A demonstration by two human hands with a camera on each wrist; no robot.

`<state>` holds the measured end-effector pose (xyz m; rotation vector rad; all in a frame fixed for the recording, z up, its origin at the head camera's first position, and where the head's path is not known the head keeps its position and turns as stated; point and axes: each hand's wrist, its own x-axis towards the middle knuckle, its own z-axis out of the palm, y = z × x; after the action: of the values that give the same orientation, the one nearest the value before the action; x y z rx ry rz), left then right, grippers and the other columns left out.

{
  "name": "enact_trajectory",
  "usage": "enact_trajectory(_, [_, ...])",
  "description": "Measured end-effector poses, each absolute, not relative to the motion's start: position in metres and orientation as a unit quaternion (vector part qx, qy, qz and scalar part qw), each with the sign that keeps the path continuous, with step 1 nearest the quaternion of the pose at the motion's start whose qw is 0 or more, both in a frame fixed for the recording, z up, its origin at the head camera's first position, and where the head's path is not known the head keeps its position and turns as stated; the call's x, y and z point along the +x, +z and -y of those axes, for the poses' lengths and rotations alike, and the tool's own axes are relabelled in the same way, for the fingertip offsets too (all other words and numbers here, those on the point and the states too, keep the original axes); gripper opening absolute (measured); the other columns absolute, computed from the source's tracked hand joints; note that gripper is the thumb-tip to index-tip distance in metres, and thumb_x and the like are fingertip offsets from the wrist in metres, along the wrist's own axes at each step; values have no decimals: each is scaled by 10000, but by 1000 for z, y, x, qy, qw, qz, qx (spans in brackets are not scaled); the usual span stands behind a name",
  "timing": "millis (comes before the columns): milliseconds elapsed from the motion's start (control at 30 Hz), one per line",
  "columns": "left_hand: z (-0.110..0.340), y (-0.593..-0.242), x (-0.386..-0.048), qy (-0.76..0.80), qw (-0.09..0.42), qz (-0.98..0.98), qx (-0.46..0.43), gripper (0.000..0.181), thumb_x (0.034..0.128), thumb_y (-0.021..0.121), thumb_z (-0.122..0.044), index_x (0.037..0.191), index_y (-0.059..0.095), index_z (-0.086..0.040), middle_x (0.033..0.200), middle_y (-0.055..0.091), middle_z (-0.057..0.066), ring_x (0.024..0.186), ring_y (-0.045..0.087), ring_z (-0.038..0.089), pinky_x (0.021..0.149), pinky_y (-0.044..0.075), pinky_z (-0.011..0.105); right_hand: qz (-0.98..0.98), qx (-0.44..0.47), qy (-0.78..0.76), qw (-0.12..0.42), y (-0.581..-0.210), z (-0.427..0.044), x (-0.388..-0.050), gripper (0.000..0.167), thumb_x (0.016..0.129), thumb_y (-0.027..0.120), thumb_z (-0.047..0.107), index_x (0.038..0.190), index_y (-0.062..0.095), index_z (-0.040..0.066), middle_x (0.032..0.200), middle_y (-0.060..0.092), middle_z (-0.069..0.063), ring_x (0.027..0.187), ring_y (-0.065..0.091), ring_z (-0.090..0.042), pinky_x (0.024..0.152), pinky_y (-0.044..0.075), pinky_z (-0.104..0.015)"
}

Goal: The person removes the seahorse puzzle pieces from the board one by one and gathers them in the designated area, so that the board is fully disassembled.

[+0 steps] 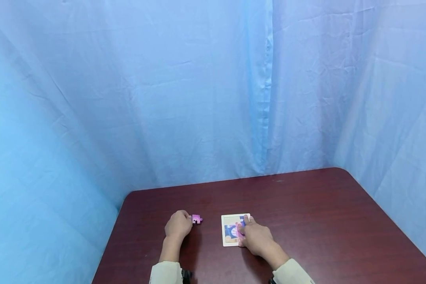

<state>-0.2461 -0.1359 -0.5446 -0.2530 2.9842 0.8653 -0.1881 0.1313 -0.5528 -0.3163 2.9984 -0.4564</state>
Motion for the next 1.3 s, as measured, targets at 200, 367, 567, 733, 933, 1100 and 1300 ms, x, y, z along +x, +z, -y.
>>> enact_trajectory(200, [134, -547, -246, 260, 28, -963, -72, 518, 1024, 661, -234, 552, 454, -182, 530, 405, -29, 521, 443, 168, 525, 375, 335, -982, -100, -152, 43, -552, -131, -189, 495, 813, 876, 292, 1275, 776, 143, 1561, 537, -259, 1465, 527, -433, 938, 571, -628])
enact_trajectory(367, [133, -550, -246, 255, 27, -963, -81, 544, 1026, 665, -249, 541, 429, -183, 518, 391, -26, 513, 437, 174, 532, 383, 349, -983, -106, -147, 41, -550, -131, -188, 478, 823, 871, 297, 1267, 780, 145, 1550, 546, -264, 1451, 542, -435, 922, 577, -621])
enact_trajectory(567, [132, -552, -244, 269, 23, -959, -87, 594, 1027, 660, -254, 521, 353, -198, 490, 278, -56, 465, 308, 139, 479, 311, 312, -981, -102, -158, 40, -552, -129, -187, 483, 810, 868, 273, 1266, 779, 139, 1553, 546, -258, 1470, 525, -427, 941, 571, -617])
enact_trajectory(733, [131, -551, -242, 275, 23, -957, -93, 595, 1019, 657, -245, 515, 343, -202, 485, 258, -63, 457, 272, 128, 460, 273, 300, -982, -103, -155, 40, -554, -127, -189, 486, 811, 870, 278, 1269, 779, 143, 1558, 545, -249, 1472, 523, -421, 934, 575, -611])
enact_trajectory(933, [132, -551, -239, 283, 31, -953, -105, 586, 1029, 642, -268, 525, 353, -194, 492, 264, -55, 467, 285, 140, 474, 287, 314, -983, -105, -144, 41, -552, -126, -190, 489, 803, 886, 303, 1260, 786, 160, 1558, 545, -250, 1458, 535, -433, 930, 579, -608])
enact_trajectory(1100, [130, -548, -237, 289, 31, -951, -105, 535, 1049, 623, -284, 570, 410, -175, 521, 322, -37, 507, 366, 160, 515, 334, 332, -982, -104, -146, 52, -550, -126, -192, 464, 810, 886, 307, 1236, 793, 147, 1559, 537, -266, 1457, 533, -440, 943, 573, -617])
enact_trajectory(1300, [120, -543, -232, 289, 30, -953, -89, 442, 1054, 616, -284, 646, 520, -145, 571, 443, -20, 564, 471, 168, 565, 380, 347, -982, -105, -151, 52, -550, -125, -194, 388, 791, 903, 300, 1126, 820, 123, 1527, 564, -276, 1418, 571, -445, 929, 579, -608])
